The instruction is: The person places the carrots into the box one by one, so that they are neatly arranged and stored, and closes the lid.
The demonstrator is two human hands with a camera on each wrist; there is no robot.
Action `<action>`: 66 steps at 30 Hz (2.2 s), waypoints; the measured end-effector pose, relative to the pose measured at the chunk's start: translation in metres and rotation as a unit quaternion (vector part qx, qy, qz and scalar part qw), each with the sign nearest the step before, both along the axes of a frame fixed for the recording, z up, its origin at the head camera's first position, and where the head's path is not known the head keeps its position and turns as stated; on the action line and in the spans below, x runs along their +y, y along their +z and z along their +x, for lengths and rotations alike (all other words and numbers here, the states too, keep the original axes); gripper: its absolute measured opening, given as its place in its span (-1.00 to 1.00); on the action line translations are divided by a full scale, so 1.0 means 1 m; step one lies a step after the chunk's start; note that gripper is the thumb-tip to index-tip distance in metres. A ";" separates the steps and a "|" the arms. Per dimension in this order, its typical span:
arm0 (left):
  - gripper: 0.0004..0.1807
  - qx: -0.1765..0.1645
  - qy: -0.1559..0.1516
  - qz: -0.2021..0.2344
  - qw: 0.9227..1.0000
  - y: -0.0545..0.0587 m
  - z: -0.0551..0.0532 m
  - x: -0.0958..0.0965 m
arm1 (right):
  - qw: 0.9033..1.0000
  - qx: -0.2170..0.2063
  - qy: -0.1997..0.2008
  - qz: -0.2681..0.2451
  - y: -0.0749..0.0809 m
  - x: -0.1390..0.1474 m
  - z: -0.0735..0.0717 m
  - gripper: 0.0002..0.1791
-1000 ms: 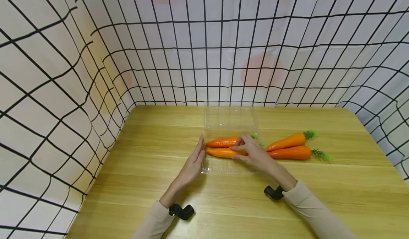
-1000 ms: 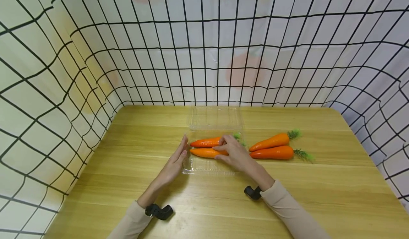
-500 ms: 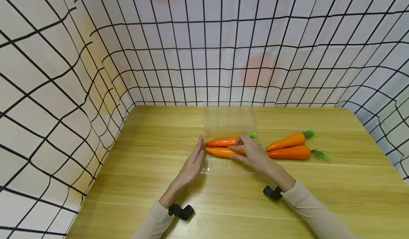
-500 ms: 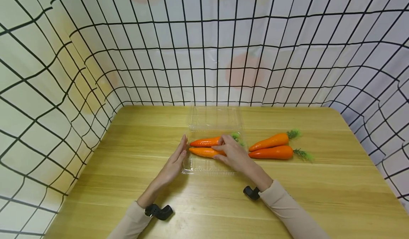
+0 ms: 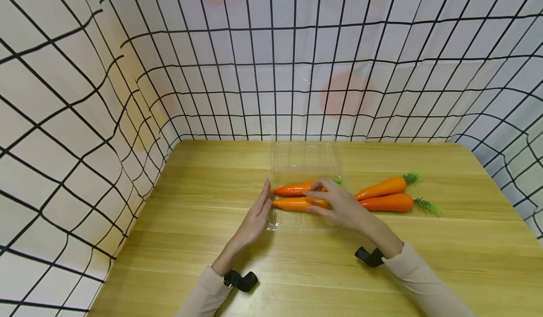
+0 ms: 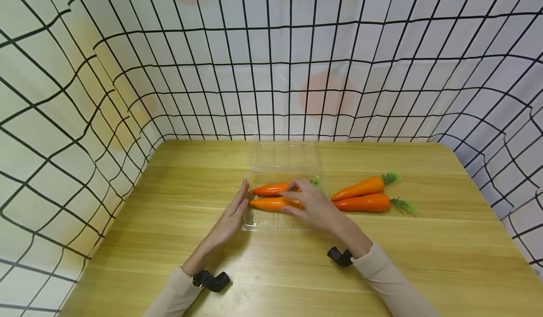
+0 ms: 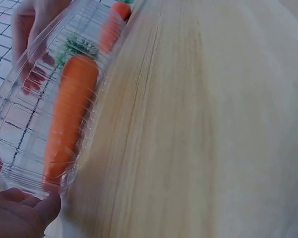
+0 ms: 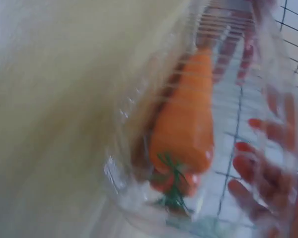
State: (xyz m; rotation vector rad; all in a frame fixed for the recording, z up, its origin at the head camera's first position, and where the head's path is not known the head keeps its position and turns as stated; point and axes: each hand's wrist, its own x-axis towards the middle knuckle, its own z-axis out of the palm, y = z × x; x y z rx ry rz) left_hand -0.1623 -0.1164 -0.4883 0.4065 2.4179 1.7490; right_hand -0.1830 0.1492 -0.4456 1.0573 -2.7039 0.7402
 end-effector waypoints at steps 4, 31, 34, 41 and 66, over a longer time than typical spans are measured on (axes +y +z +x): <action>-0.35 0.000 -0.002 0.003 1.000 0.000 0.000 0.000 | 0.999 0.032 0.007 -0.010 0.005 0.014 0.001 -0.54; -0.35 -0.002 0.000 0.004 1.000 0.000 0.001 0.000 | 0.994 0.097 -0.044 -0.011 0.001 0.090 0.013 -0.43; -0.36 -0.002 0.001 0.003 1.000 0.000 0.000 0.000 | 0.994 0.097 -0.051 -0.010 0.002 0.098 0.014 -0.42; -0.36 0.000 0.002 -0.002 1.000 0.000 0.000 -0.001 | 0.994 0.075 -0.078 -0.004 0.001 0.114 0.018 -0.42; -0.35 0.000 -0.005 0.006 1.000 0.001 0.001 0.000 | 0.991 0.052 -0.123 0.010 -0.010 0.157 0.019 -0.55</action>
